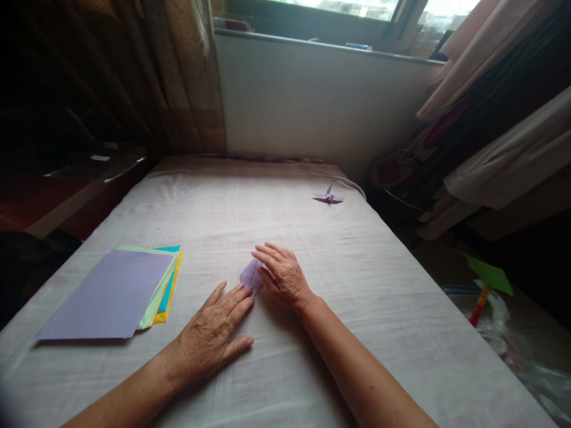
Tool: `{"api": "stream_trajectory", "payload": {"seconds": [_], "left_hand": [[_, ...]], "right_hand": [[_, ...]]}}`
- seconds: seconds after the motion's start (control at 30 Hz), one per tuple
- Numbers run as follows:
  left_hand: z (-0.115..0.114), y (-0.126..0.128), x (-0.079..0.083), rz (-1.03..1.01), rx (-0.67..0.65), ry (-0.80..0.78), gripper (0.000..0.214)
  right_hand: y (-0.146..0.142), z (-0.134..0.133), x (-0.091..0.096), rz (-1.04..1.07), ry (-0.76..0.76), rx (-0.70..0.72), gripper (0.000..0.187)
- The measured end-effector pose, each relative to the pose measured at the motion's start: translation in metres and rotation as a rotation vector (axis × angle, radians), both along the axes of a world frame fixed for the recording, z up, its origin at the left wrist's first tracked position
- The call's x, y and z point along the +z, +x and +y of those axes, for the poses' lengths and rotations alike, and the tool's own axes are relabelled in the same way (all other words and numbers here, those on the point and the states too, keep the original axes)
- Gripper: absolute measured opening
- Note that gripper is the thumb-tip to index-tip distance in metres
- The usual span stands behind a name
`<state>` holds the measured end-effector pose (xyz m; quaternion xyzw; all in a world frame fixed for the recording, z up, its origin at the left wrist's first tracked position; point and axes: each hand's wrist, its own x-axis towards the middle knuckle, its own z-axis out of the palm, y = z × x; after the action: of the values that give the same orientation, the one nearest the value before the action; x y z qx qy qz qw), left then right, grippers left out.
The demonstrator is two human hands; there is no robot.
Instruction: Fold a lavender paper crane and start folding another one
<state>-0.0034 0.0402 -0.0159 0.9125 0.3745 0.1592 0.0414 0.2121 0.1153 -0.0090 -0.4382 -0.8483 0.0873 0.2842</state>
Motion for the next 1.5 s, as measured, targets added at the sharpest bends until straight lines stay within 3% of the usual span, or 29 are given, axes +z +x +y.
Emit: {"api": "stream_trajectory", "payload": {"seconds": [0.13,0.33,0.57,0.9,1.13,1.37,1.5], "left_hand": [[0.001,-0.001,0.002,0.022,-0.009,-0.016,0.061],[-0.002,-0.003,-0.003,0.061,-0.032,-0.027,0.066],[-0.002,-0.002,-0.001,0.068,-0.019,-0.018,0.064],[-0.009,0.002,0.001,0.073,0.022,0.030,0.059],[-0.014,-0.001,0.012,0.133,-0.014,0.092,0.048],[-0.020,-0.006,0.015,0.059,-0.024,0.204,0.037],[-0.017,-0.011,0.024,0.051,-0.079,0.200,0.025]], "right_hand": [[0.006,-0.020,0.009,-0.248,-0.175,0.250,0.047],[0.011,-0.012,0.013,-0.406,-0.272,0.346,0.053],[0.013,-0.001,0.006,-0.433,-0.230,0.155,0.055],[0.010,0.009,0.004,-0.456,-0.230,0.005,0.053],[0.007,0.008,0.005,-0.468,-0.243,-0.027,0.054],[0.006,0.008,0.003,-0.466,-0.250,-0.046,0.056],[0.005,0.006,0.004,-0.463,-0.249,-0.057,0.054]]}}
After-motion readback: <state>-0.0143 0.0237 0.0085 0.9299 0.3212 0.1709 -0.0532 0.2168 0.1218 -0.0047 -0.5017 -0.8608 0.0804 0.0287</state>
